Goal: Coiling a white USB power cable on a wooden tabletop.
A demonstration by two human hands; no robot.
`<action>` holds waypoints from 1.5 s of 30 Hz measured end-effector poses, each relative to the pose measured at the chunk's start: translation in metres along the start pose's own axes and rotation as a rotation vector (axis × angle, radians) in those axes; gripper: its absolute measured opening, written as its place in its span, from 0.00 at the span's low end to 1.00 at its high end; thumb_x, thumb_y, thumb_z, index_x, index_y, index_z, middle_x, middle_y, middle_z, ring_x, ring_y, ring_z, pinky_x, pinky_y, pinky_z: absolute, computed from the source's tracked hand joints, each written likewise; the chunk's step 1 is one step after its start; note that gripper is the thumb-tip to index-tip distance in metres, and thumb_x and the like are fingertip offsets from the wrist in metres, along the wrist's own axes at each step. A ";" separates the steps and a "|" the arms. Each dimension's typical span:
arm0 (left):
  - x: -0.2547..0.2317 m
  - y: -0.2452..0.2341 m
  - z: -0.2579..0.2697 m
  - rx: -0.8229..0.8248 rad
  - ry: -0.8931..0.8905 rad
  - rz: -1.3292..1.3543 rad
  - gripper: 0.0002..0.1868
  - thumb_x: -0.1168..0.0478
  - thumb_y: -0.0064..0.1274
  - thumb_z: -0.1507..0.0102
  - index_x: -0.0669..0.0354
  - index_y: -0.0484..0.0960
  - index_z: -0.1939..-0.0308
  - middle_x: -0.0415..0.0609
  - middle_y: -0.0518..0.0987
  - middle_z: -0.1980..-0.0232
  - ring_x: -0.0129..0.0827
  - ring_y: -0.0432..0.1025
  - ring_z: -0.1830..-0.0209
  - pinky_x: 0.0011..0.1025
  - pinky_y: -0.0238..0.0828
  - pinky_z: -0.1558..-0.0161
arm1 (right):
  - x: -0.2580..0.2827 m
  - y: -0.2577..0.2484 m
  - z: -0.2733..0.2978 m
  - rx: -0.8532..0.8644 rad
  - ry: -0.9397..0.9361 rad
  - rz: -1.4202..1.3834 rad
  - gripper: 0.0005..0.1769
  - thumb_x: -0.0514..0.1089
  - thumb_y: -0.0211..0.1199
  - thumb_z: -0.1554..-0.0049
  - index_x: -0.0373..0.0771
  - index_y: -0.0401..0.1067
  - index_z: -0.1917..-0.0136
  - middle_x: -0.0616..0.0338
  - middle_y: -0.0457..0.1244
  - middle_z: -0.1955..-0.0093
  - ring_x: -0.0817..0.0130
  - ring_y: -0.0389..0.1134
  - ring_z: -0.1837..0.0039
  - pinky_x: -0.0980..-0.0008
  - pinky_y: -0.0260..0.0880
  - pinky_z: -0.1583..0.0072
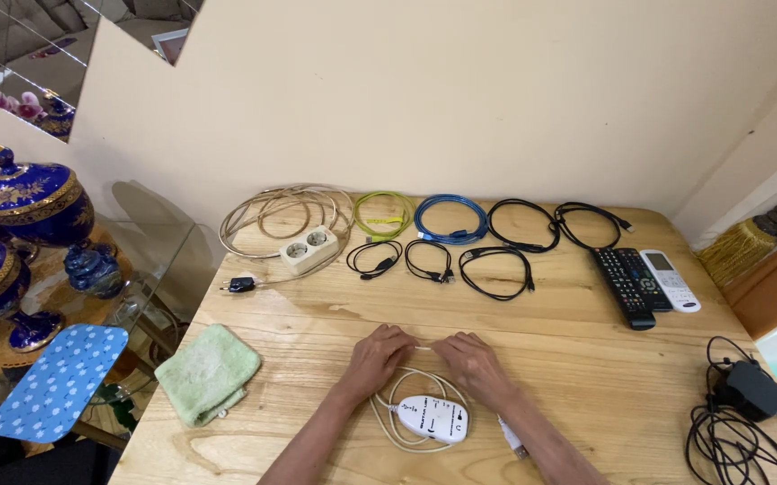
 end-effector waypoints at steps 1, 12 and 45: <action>0.001 0.000 0.000 0.005 -0.004 -0.001 0.07 0.67 0.57 0.38 0.59 0.87 0.57 0.45 0.83 0.59 0.40 0.75 0.58 0.36 0.74 0.59 | 0.003 -0.002 -0.002 0.076 -0.004 -0.018 0.17 0.36 0.68 0.52 0.33 0.77 0.48 0.51 0.71 0.55 0.57 0.72 0.53 0.60 0.73 0.49; 0.008 -0.001 -0.001 -0.071 -0.015 0.093 0.06 0.69 0.56 0.38 0.62 0.85 0.57 0.50 0.83 0.57 0.45 0.77 0.55 0.38 0.75 0.56 | -0.021 -0.018 0.005 0.046 0.314 -0.244 0.14 0.37 0.64 0.44 0.38 0.78 0.44 0.53 0.72 0.53 0.59 0.73 0.53 0.63 0.74 0.50; 0.011 0.006 -0.009 -0.013 0.108 -0.050 0.07 0.66 0.59 0.40 0.57 0.87 0.59 0.43 0.83 0.59 0.41 0.72 0.61 0.37 0.73 0.60 | -0.019 -0.016 0.046 0.076 0.421 -0.388 0.13 0.37 0.68 0.44 0.41 0.78 0.44 0.62 0.73 0.54 0.71 0.70 0.57 0.72 0.75 0.56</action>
Point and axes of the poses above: each hand's wrist, its own z-axis away from the middle knuckle, its own y-axis out of the palm, x = y × z, the point moved 3 cm from there along -z, towards the middle knuckle
